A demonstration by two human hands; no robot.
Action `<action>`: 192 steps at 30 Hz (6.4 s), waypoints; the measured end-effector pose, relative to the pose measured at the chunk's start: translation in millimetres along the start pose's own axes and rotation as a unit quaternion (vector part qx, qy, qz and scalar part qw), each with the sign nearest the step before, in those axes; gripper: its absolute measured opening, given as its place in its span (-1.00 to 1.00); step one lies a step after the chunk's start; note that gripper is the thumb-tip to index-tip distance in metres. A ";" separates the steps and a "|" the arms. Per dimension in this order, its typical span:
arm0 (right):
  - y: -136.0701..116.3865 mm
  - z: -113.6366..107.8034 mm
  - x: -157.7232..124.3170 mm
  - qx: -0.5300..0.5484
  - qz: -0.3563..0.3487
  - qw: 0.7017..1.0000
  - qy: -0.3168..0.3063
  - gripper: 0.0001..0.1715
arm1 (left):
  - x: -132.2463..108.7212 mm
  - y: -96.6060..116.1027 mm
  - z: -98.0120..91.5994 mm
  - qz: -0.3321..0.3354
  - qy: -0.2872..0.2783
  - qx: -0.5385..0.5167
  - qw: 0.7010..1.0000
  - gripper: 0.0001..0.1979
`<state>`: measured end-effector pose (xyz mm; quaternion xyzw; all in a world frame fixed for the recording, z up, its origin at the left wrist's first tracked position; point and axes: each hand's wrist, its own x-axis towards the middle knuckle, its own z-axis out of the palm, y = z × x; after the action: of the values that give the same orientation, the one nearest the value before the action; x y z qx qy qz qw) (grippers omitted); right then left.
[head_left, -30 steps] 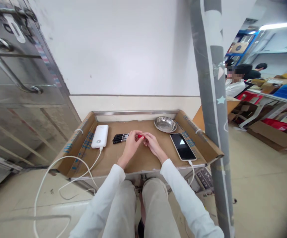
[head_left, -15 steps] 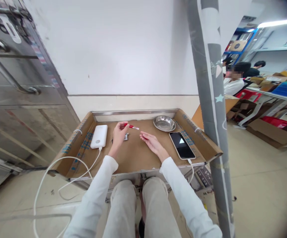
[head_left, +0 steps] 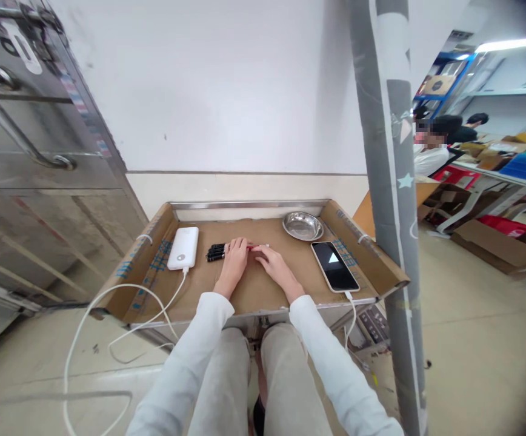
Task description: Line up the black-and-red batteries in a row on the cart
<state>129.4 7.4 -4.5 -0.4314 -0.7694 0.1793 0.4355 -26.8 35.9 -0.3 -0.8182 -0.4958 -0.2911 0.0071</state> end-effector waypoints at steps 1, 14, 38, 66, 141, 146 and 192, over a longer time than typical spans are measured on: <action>-1.3 -0.8 -1.9 -0.022 -0.008 1.000 -0.009 -0.67 | -2.9 -0.8 -1.5 0.008 0.004 -0.007 1.000 -0.80; 6.1 -8.1 -11.1 -0.183 0.040 0.982 0.021 -0.84 | -10.5 1.7 3.4 0.078 -0.025 -0.061 0.995 -0.88; 1.3 -5.0 -6.2 -0.306 0.087 0.946 0.058 -0.71 | -27.5 1.1 -16.6 -0.191 0.098 0.083 0.973 -0.75; -2.1 -2.3 -7.8 -0.042 0.025 0.998 0.036 -0.67 | 3.7 29.6 -31.5 -0.093 0.047 -0.359 0.928 -0.77; -12.2 -4.7 -7.5 -0.192 0.042 0.977 0.076 -0.57 | -27.8 7.4 -5.7 -0.109 0.089 0.016 0.990 -0.78; -15.4 -5.0 -9.7 -0.136 -0.010 0.990 0.035 -0.54 | -22.9 12.0 -8.9 0.020 0.041 -0.124 0.991 -0.79; -1.9 -2.5 -14.3 -0.247 0.032 0.967 0.045 -0.84 | -21.5 7.3 -2.7 0.003 0.033 -0.134 0.990 -0.81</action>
<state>134.0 -5.7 -9.2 -0.5576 -0.7553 -0.0225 0.3437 -29.4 14.1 -6.4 -0.8033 -0.4490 -0.3820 -0.0852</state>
